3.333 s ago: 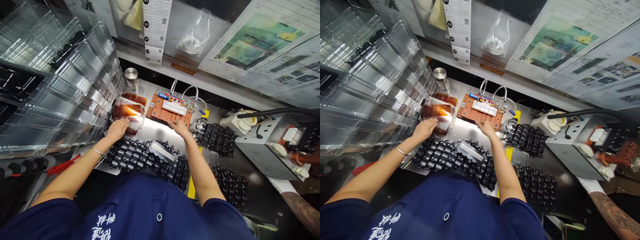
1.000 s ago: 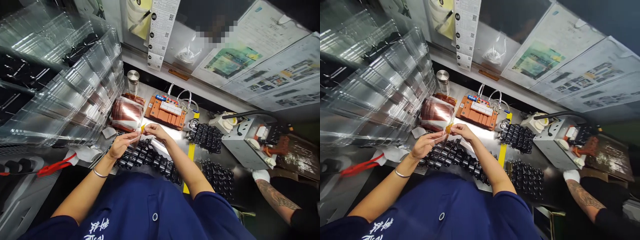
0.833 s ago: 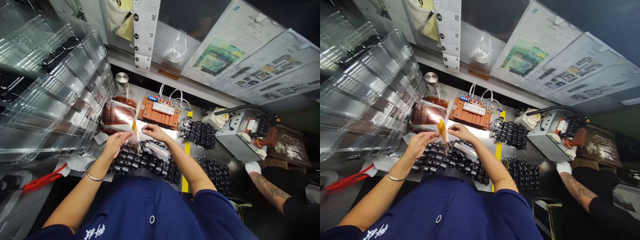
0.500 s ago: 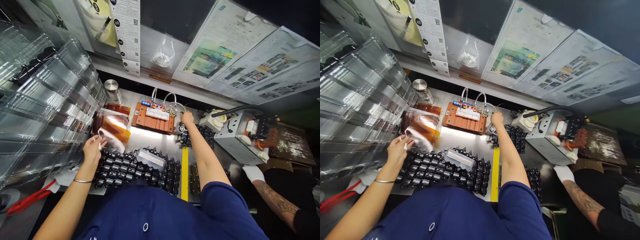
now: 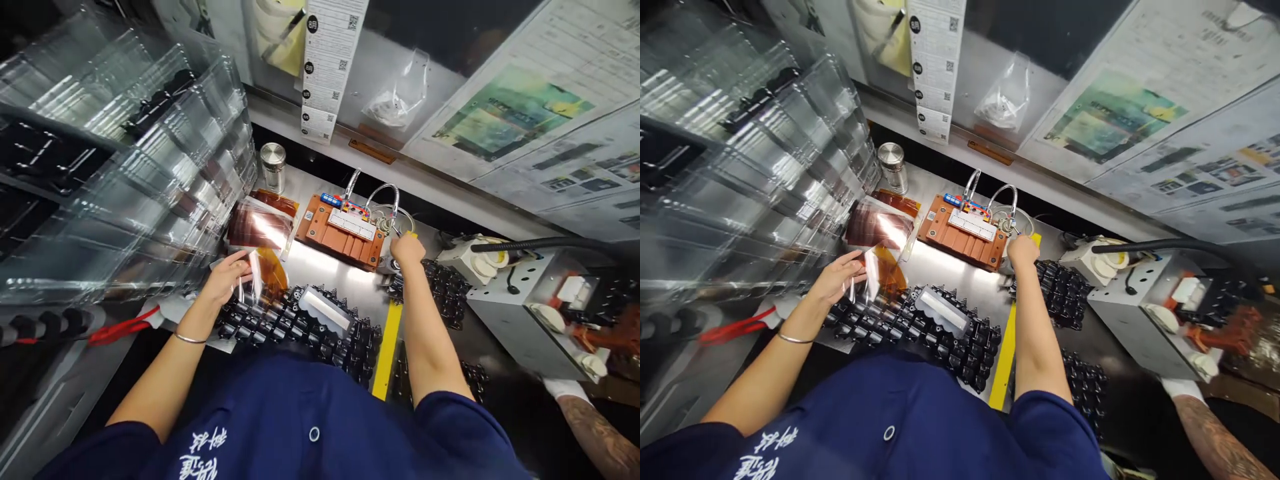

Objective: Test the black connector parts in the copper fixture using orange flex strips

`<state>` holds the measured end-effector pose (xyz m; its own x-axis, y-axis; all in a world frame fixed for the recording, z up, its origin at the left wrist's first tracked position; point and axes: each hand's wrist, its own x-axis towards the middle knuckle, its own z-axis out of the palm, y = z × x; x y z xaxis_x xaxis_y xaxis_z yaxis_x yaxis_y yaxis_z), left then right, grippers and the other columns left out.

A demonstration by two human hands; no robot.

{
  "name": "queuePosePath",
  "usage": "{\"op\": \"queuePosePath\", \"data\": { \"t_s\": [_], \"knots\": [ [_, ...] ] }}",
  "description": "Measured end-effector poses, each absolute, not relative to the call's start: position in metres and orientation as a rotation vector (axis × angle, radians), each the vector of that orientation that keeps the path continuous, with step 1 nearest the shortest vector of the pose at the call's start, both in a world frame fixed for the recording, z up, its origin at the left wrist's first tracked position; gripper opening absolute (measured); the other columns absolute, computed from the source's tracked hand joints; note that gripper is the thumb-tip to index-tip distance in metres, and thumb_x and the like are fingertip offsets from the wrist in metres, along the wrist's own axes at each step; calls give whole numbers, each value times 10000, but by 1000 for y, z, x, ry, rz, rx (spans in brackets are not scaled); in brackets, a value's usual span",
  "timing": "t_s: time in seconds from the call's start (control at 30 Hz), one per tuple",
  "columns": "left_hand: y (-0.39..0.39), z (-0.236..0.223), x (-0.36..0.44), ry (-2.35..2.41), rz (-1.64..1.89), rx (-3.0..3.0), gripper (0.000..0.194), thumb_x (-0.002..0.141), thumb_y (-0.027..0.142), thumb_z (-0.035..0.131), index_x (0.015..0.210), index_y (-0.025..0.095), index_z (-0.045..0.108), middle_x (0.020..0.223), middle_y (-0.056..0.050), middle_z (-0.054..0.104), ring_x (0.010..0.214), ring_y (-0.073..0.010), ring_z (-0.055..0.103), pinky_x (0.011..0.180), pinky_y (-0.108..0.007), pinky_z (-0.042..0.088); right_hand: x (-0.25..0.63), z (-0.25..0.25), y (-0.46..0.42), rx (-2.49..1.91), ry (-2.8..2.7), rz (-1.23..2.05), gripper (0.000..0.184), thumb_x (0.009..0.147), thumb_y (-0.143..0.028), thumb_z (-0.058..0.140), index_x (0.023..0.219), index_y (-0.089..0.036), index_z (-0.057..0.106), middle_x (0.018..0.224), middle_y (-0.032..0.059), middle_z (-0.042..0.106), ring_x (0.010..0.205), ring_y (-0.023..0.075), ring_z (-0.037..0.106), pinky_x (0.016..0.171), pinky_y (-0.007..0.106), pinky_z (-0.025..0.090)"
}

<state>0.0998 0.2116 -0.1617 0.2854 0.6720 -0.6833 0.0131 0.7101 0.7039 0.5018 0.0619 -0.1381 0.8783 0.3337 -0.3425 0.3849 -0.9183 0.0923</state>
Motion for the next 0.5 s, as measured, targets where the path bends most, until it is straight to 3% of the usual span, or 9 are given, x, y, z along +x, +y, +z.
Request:
{"op": "queuePosePath", "data": {
  "t_s": [0.13,0.23,0.37,0.5],
  "knots": [
    [193,-148,119,1078,614,840,480,568,324,828,963,132,636,812,-24,657,773,-165,675,741,-361,593,377,-120,74,3026,1412,-911,246,899,-319,531,976,-222,744,1031,99,732,1007,266,653,883,380,493],
    [176,-143,136,1017,652,970,431,593,416,807,868,130,638,809,-54,683,759,-177,674,754,-362,579,292,-112,88,3033,1972,-1189,271,904,-356,513,1020,-249,733,1057,74,723,940,220,657,891,351,504],
    [163,-134,139,970,724,1253,269,683,397,728,773,149,677,780,-63,709,743,-175,661,760,-311,548,249,-99,100,3054,2011,-1256,280,889,-422,538,1012,-263,733,1021,70,725,929,224,641,910,366,491],
    [164,-127,129,872,719,1456,181,728,329,669,767,161,725,795,-56,707,749,-172,637,722,-283,519,256,-86,98,3090,1913,-1314,200,835,-363,604,835,-226,751,800,43,728,750,185,643,760,309,506]
  ]
}}
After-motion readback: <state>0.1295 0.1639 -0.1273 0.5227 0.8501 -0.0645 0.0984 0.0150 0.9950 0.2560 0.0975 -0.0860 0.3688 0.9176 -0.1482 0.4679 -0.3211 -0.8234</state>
